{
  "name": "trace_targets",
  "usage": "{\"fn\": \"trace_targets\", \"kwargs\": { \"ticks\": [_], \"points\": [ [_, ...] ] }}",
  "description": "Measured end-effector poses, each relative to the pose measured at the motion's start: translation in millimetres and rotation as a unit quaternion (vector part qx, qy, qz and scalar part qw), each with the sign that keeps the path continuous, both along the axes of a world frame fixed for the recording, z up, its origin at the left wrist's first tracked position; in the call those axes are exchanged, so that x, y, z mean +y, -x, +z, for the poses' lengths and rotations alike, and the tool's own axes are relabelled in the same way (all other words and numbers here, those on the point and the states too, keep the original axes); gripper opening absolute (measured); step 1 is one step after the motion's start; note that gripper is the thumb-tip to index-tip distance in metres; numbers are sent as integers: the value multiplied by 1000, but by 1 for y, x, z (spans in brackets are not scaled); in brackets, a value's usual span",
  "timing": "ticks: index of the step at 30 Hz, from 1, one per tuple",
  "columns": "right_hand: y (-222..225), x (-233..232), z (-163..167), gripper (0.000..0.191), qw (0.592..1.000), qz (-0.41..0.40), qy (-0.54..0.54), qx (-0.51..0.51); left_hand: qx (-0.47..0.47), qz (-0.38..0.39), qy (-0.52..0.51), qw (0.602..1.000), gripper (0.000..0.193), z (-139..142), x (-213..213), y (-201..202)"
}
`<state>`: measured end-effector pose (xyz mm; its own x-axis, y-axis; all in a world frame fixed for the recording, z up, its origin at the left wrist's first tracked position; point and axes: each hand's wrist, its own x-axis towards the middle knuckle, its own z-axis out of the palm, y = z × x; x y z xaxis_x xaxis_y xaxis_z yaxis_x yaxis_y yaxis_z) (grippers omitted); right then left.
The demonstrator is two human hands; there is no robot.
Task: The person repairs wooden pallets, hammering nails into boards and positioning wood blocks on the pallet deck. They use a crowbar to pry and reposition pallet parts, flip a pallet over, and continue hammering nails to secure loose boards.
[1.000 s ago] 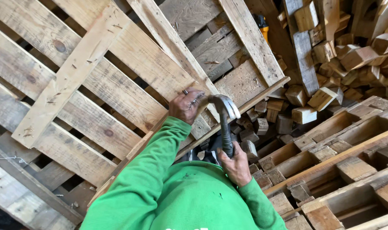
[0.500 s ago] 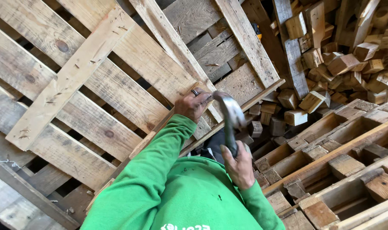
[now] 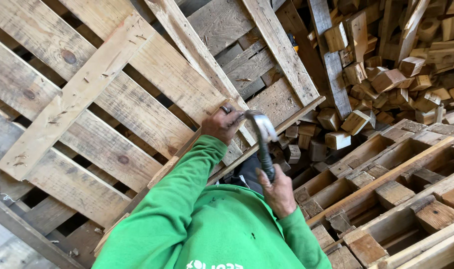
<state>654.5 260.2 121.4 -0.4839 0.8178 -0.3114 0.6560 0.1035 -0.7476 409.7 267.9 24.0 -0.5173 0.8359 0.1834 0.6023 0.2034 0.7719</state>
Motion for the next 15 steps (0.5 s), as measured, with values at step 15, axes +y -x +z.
{"fn": "trace_targets", "kwargs": {
  "ticks": [15],
  "points": [
    [24,40,26,28,954,91,-203,199,-105,96,-165,976,16,-5,-1,4]
  ]
}}
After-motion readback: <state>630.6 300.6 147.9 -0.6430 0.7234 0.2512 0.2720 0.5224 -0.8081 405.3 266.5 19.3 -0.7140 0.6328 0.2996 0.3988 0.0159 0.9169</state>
